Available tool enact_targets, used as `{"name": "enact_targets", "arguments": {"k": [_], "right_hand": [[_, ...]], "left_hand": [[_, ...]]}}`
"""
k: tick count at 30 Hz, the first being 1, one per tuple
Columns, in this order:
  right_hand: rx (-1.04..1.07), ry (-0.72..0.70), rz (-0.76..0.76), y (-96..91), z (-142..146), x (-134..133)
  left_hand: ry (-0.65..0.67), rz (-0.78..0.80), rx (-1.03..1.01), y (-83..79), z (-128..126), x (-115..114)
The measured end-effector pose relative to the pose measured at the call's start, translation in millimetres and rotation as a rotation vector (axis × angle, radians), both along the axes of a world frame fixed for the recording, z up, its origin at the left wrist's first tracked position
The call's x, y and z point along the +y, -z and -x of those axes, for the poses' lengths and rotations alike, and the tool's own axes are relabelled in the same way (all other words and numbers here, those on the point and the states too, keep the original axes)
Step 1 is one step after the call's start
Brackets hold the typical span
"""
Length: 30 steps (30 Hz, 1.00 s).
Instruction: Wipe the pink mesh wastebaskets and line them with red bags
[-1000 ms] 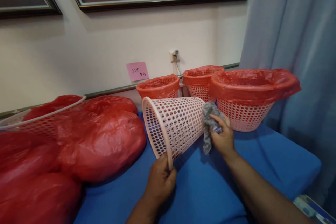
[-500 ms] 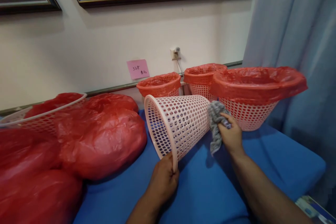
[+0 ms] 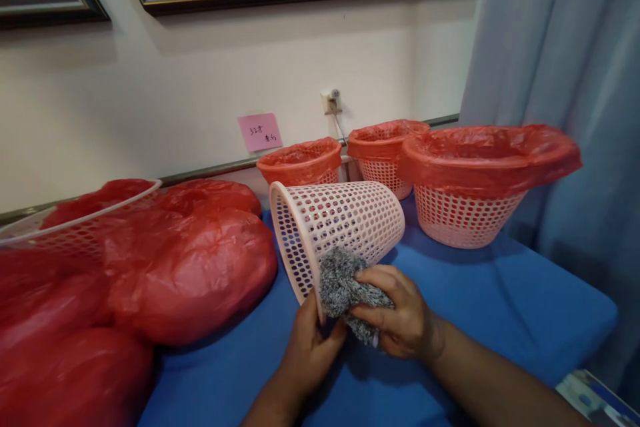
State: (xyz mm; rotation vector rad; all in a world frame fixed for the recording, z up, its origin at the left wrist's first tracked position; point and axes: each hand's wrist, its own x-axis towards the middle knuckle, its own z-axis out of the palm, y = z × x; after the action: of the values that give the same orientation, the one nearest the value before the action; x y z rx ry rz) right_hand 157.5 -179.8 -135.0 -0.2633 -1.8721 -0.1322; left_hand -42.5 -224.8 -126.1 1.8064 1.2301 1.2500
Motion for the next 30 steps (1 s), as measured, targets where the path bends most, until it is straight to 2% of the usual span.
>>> {"name": "enact_targets", "arguments": {"k": [3,5,7,9,11,12,14,17,21,23,24,26,30], "right_hand": [[-0.002,-0.002,0.037,1.3,0.1,7.3],[0.110,0.084,0.147,7.1,-3.2,17.9],[0.319,0.250,0.352,16.2,-12.5,37.1],[0.565,0.393,0.628,25.9,-26.5,62.7],[0.740,0.423,0.887,33.2,-39.8,86.1],[0.779,0.418,0.957,35.1,-44.2,93.6],[0.747,0.412,0.929,34.7,-45.5,95.2],[0.489,0.368,0.589,25.7,-29.2,63.5],[0.139,0.156,0.070,11.4,1.0,2.2],[0.091,0.122,-0.033,9.2,7.4,-9.3],[0.098,0.142,-0.011,10.0,7.0,-6.9],[0.171,0.247,0.146,15.3,-1.7,13.3],[0.445,0.552,0.650,31.6,-35.5,76.8]], "left_hand": [[-0.060,-0.015,-0.063,-4.3,1.4,-3.4],[-0.102,-0.013,-0.023,-4.9,4.3,-3.8],[-0.138,-0.048,0.060,-4.0,6.8,-3.8],[-0.145,-0.108,0.172,-2.6,7.5,-4.0],[-0.132,-0.153,0.290,-1.3,6.1,-4.4],[-0.119,-0.161,0.340,-0.8,4.8,-4.6],[-0.097,-0.150,0.412,0.1,2.0,-4.6],[-0.071,-0.124,0.471,1.7,-1.7,-4.1],[-0.026,-0.090,0.468,2.6,-4.3,-3.3],[-0.003,-0.074,0.438,1.3,-4.1,-2.7],[0.003,-0.077,0.427,0.5,-3.6,-2.4],[-0.005,-0.095,0.424,-0.8,-1.8,-1.6],[-0.012,-0.075,0.465,-0.8,1.9,0.0]]}}
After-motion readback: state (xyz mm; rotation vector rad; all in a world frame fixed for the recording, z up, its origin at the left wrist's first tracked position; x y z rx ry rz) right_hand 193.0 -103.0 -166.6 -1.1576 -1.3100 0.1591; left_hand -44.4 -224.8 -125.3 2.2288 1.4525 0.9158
